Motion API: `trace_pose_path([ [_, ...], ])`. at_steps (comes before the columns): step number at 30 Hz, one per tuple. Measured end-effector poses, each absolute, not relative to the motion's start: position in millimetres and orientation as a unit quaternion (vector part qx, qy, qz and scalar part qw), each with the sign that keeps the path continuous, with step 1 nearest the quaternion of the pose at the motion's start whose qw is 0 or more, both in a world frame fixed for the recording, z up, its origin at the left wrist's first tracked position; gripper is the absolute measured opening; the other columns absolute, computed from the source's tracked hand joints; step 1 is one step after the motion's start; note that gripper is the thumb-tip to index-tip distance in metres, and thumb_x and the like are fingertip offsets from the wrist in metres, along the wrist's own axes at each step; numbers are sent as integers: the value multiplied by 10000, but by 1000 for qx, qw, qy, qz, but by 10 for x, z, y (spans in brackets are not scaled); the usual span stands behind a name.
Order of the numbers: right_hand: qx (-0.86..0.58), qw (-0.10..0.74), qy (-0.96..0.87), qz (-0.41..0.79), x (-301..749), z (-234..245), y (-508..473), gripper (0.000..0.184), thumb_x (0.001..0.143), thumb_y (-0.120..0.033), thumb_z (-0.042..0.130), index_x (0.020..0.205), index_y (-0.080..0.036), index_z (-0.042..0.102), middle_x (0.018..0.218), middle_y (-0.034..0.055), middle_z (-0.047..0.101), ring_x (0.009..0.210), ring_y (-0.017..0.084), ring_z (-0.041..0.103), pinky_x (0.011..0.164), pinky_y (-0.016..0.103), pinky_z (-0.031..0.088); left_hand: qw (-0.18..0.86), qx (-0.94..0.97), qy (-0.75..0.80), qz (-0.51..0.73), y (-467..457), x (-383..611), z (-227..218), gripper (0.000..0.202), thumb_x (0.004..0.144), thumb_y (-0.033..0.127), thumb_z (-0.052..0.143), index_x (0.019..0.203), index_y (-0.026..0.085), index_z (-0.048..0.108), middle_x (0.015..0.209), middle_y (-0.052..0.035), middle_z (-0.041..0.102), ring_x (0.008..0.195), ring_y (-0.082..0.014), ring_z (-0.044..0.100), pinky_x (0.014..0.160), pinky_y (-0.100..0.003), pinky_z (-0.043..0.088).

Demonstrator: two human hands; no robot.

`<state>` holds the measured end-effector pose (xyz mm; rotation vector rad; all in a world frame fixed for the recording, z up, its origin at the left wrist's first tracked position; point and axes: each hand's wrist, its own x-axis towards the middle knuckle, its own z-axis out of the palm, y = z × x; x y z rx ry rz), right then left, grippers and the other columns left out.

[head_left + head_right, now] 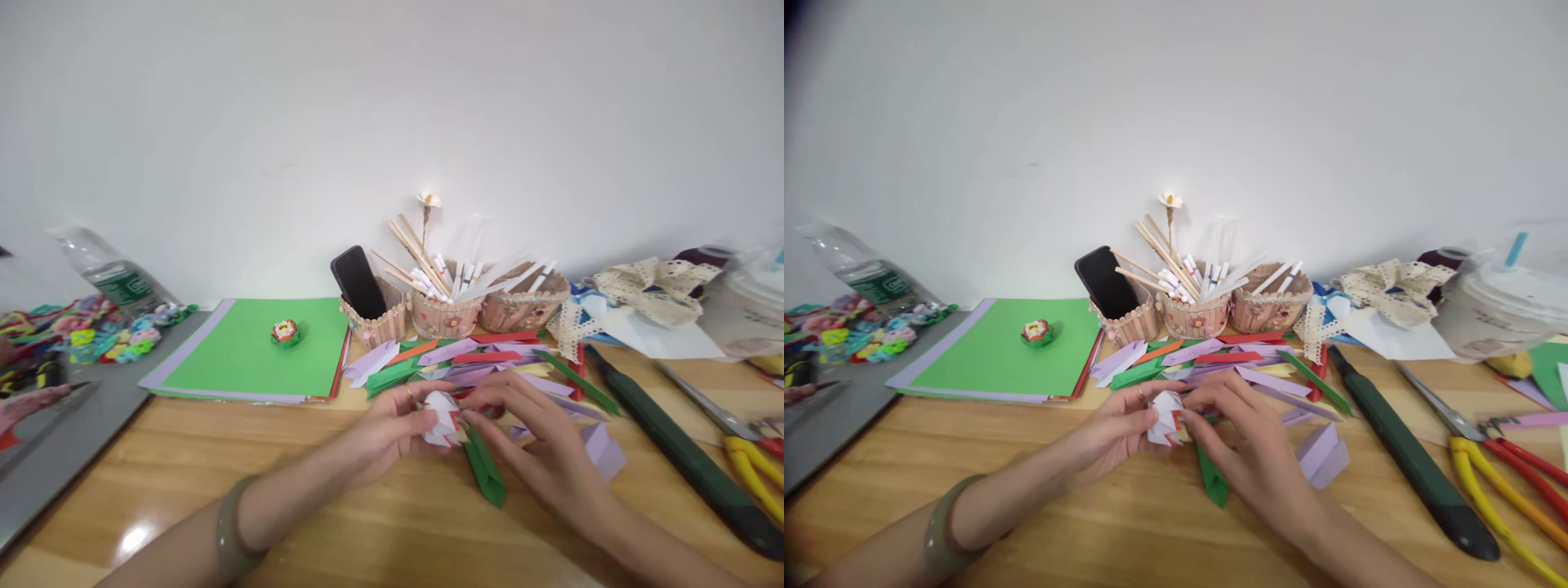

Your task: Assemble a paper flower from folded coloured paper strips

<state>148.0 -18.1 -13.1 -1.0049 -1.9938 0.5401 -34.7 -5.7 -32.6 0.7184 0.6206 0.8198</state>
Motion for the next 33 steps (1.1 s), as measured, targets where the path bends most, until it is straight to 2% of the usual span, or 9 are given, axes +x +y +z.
trace_pose_path([
  [4,-427,372,-784,253,1446,-114,-224,105,845,-206,496,782,-199,581,662,2,570,581,126,525,529,235,427,776,353,289,436,-51,-362,-318,314,726,231,671,1023,171,591,948,-70,596,812,-154,583,675,-268,517],
  [10,-453,345,-766,297,1386,-128,-221,150,840,-206,482,839,-203,631,716,14,635,615,134,558,542,236,433,760,396,271,438,-69,-358,-321,288,767,232,624,1043,179,565,989,-68,564,852,-147,542,719,-272,487],
  [15,-467,355,-751,303,1383,-151,-206,158,829,-222,497,863,-201,649,765,28,673,658,153,593,569,258,455,747,399,275,456,-85,-337,-312,305,745,244,649,1030,184,556,1064,-76,550,910,-158,530,765,-273,455],
  [18,-478,349,-735,331,1382,-162,-200,171,829,-244,494,877,-201,652,813,31,686,718,169,618,616,275,477,734,412,282,460,-75,-337,-338,328,735,271,658,1034,200,542,1035,-66,563,935,-174,526,776,-288,441],
  [23,-483,335,-731,348,1375,-124,-205,169,816,-247,501,832,-201,663,748,20,682,680,167,611,579,263,466,679,490,292,462,-50,-344,-426,349,741,313,649,1049,208,522,1080,-66,559,957,-182,516,814,-298,404],
  [28,-468,349,-746,320,1369,-90,-209,129,788,-218,523,778,-192,649,660,8,629,575,131,535,510,232,411,647,525,301,463,-50,-339,-436,320,774,305,612,1054,209,493,1068,-55,561,971,-181,511,845,-304,375],
  [33,-469,319,-689,452,1361,-121,-175,124,772,-233,535,809,-167,634,633,-7,576,560,111,503,491,206,391,625,551,316,455,-63,-338,-400,322,779,319,602,1058,204,488,1107,-60,524,1009,-194,483,865,-315,357],
])
